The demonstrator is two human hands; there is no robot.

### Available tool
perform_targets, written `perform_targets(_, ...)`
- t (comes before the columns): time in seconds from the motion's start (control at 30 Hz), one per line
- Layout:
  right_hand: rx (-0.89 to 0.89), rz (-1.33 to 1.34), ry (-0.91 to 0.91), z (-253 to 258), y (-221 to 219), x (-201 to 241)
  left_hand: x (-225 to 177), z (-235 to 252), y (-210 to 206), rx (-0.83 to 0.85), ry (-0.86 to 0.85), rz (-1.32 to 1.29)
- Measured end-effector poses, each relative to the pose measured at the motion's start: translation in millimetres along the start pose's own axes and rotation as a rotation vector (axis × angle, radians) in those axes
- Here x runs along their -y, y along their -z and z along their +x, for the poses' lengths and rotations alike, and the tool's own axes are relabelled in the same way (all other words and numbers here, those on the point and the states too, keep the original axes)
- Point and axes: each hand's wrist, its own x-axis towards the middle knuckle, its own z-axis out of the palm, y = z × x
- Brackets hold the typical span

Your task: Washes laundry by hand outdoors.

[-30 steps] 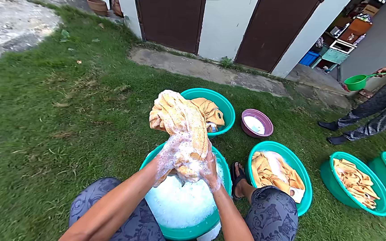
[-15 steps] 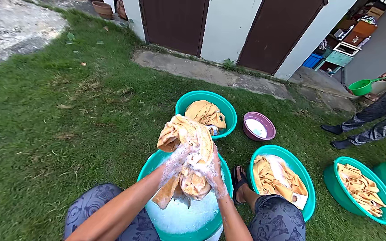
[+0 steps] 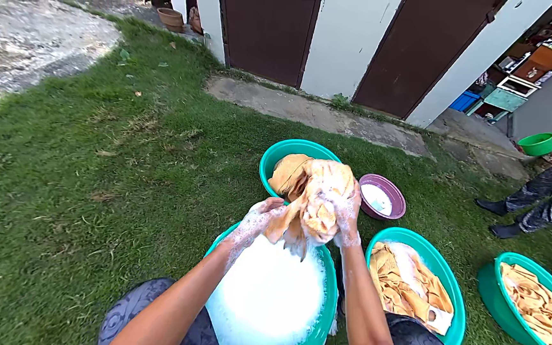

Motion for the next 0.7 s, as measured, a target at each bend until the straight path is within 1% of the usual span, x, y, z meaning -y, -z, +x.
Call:
perform_targets(0.07,0.044,0.003,0.041,31,1,-5,-2,3,7,-0.043,0.017,0.027)
perform_targets(0.13,0.083,-0.023,0.07,57,1,-1,-3,4,13,-0.051,0.024,0.049)
perform_targets(0.27,0.051,-0.041,0.186,126,-15,-2,-7,9,20,-0.08,0.03,0.073)
perform_targets(0.33,0.051,-0.061,0.186,163,-21,-20,-6,12,23,-0.085,0.03,0.088)
perform_targets(0.4,0.062,-0.201,0.086,195,-23,-60,-5,15,22,-0.08,0.036,0.093)
perform_targets(0.47,0.17,-0.471,-0.098,195,-21,-117,-3,16,20,-0.056,0.056,0.103)
perform_targets(0.53,0.411,-0.642,-0.307,181,-19,-174,1,16,16,-0.019,0.072,0.123)
perform_targets(0.57,0.553,-0.718,-0.378,170,-21,-190,2,18,15,-0.005,0.074,0.133)
perform_targets(0.6,0.658,-0.813,-0.423,158,-25,-197,4,19,14,0.001,0.08,0.141)
perform_targets(0.63,0.693,-0.877,-0.453,145,-28,-200,5,20,14,0.002,0.085,0.146)
perform_targets(0.7,0.662,-0.941,-0.441,122,-31,-210,10,22,14,0.002,0.095,0.154)
